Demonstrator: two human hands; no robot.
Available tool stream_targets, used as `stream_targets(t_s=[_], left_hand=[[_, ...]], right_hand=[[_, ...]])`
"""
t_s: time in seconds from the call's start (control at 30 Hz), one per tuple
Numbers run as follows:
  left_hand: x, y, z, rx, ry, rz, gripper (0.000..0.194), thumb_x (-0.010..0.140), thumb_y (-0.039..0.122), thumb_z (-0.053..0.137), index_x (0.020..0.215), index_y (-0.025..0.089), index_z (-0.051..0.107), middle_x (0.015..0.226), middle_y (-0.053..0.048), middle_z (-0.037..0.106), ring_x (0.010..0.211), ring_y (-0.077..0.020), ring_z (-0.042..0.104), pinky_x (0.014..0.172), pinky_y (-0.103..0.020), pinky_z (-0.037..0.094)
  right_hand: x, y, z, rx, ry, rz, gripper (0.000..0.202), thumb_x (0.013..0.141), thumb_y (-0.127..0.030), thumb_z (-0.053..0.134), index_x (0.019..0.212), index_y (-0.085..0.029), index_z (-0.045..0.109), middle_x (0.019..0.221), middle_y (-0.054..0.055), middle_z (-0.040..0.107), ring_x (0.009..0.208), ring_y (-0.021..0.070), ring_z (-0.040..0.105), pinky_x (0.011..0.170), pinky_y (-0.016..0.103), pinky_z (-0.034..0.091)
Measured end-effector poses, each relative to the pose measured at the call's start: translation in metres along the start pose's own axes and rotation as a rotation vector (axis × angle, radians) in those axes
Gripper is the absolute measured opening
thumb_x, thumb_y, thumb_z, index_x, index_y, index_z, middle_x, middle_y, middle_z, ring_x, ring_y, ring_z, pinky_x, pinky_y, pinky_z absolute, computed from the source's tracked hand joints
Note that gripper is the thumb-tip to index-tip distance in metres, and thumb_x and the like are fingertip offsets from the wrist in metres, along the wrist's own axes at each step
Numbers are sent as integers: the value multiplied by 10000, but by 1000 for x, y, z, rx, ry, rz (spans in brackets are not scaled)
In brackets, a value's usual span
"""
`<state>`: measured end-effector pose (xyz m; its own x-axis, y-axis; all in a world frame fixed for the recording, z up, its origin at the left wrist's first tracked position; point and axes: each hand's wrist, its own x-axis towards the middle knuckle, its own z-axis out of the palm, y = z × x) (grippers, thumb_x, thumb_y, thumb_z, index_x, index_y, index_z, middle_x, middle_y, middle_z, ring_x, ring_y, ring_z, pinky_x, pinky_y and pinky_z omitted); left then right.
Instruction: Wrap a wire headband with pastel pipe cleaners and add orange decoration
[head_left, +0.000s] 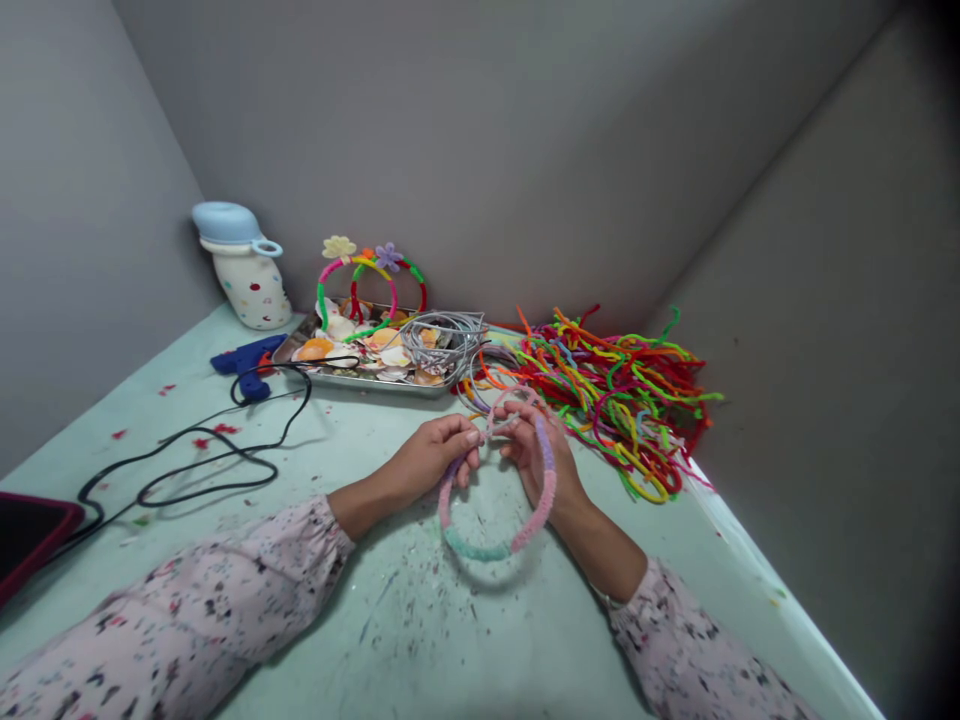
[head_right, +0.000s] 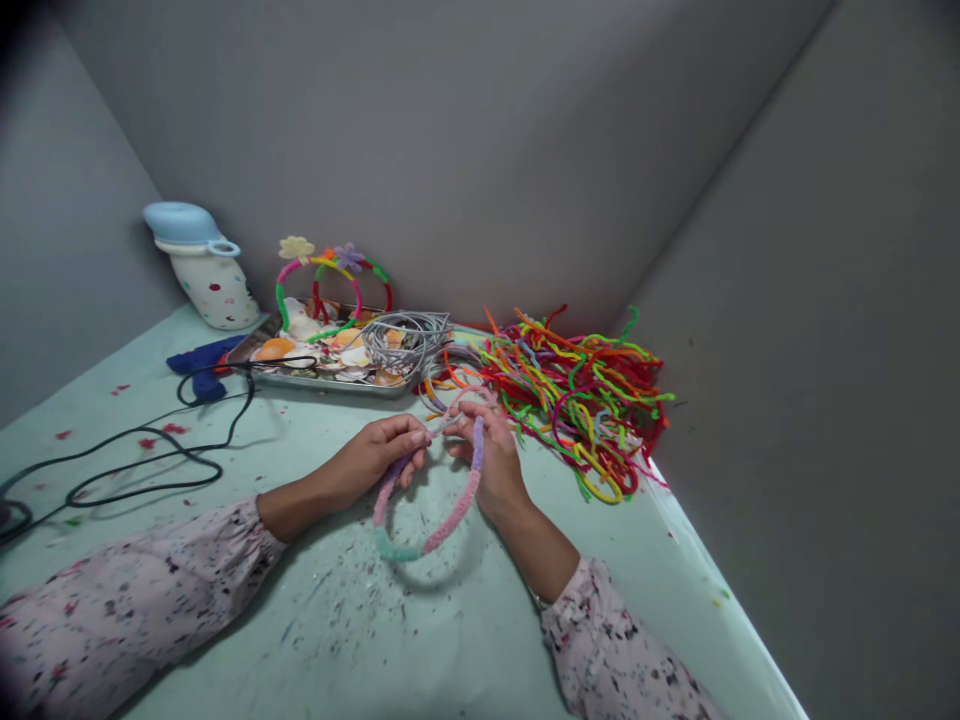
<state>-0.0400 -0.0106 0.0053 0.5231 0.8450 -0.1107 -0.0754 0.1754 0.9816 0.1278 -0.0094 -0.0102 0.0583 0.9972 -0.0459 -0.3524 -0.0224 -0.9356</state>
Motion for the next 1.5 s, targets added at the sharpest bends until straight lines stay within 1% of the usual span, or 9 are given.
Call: stream_targets(t_s=[0.17,0.3,0.4,0.53,0.6,0.73,0.87,1.03,1.5], left_hand=[[-1,1,0,-2,-13,-8,259,814,404,526,785,146,516,558,13,558,360,-58,453,310,-142,341],[0,1,1,-2,-4,-23,257,818,407,519,823,150,518,558,24,560,341,-58,445,293,-146,336],[1,1,1,-33,34,-11,229,809,378,545,823,151,513,604,24,572,384,-50,475,316,-134,352],[2,-2,0,-33,31,22,225,823,376,530,820,151,515,614,17,572,405,-55,487,323,-135,350],[3,-4,-1,-40,27,41,218,827,368,529,834,151,519,645,11,583,421,-51,497,352,-139,370],[5,-7,-2,-65,12,53,205,831,354,535,809,151,510,662,14,582,434,-41,498,400,-144,398],[4,-6,-3,-59,-8,23,215,831,367,530,807,154,519,655,7,587,421,-44,490,370,-140,356],[2,-3,-2,-49,-4,28,214,820,350,545,770,145,513,636,10,570,427,-41,482,378,-139,334],[0,-2,0,16,14,31,239,807,371,548,753,142,509,587,19,542,391,-37,428,363,-145,287]], right_hand=[[1,0,0,-19,7,-37,302,696,-279,657,978,-184,603,950,39,630,718,125,599,535,207,487],[1,5,-2,-88,40,-68,248,712,-323,652,888,-171,567,687,6,610,531,110,544,450,214,431],[-3,3,-1,-224,-85,-66,196,774,-358,596,798,-169,546,553,-19,557,462,102,501,431,211,389],[-10,-5,3,-360,-260,-90,188,789,-350,592,833,-167,576,596,-10,566,525,112,525,483,224,402],[-10,-6,4,-373,-296,-79,193,783,-352,595,819,-162,586,643,7,587,539,115,524,497,236,405],[-7,-4,4,-363,-266,-65,170,771,-329,582,760,-160,573,660,14,595,525,114,520,485,240,397],[-8,-5,5,-444,-248,-64,151,759,-303,565,719,-158,575,555,-7,554,497,120,512,469,240,386],[-11,-9,6,-499,-216,-86,150,748,-302,563,712,-157,569,553,-12,546,512,118,495,495,251,389],[-7,-3,1,-483,-275,-92,202,746,-350,582,768,-150,600,610,3,557,533,124,506,478,250,399]])
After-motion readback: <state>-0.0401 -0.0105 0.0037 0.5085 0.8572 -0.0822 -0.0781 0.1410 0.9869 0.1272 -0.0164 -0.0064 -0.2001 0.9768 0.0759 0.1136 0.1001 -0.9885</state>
